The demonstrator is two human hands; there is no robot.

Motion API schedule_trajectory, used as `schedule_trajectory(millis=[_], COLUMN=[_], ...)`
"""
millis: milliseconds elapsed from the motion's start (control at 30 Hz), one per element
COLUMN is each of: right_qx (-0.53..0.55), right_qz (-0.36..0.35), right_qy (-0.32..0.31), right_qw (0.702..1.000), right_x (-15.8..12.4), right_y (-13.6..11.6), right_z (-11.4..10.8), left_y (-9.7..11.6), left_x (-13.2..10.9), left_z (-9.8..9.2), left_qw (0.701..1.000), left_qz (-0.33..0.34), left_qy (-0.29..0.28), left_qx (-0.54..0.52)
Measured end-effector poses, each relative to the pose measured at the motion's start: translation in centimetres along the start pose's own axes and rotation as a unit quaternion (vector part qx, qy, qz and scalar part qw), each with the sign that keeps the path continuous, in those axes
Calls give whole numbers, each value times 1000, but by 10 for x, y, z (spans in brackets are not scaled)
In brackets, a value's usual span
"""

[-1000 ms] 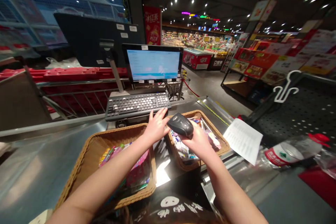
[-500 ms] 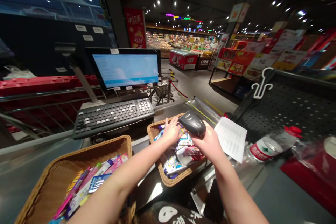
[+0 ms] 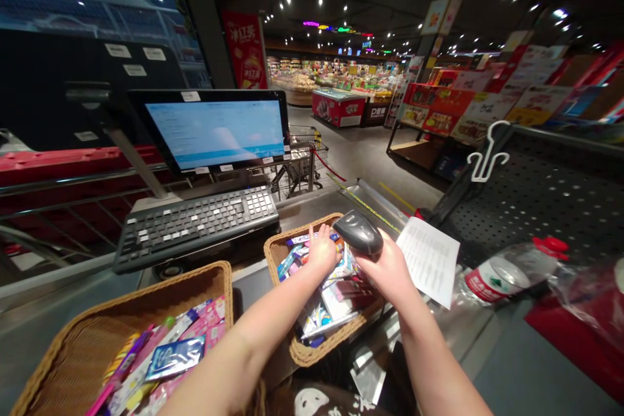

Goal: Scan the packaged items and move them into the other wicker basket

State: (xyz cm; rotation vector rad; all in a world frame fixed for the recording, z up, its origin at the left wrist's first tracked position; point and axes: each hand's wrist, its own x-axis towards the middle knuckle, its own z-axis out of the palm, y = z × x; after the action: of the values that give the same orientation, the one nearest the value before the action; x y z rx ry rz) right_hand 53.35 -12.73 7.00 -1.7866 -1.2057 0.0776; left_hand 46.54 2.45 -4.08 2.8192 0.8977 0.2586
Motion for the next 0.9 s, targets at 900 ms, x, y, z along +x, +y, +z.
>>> schedule_trajectory(millis=[900], right_qx=[-81], right_qz=[-105], right_qy=[-5], right_qw=[991], right_x=[-16], right_y=[-45], right_z=[32], left_y=[-110], left_x=[-102], left_z=[-152], left_qw=[966], left_qz=[67], left_qy=[243], left_qx=[64])
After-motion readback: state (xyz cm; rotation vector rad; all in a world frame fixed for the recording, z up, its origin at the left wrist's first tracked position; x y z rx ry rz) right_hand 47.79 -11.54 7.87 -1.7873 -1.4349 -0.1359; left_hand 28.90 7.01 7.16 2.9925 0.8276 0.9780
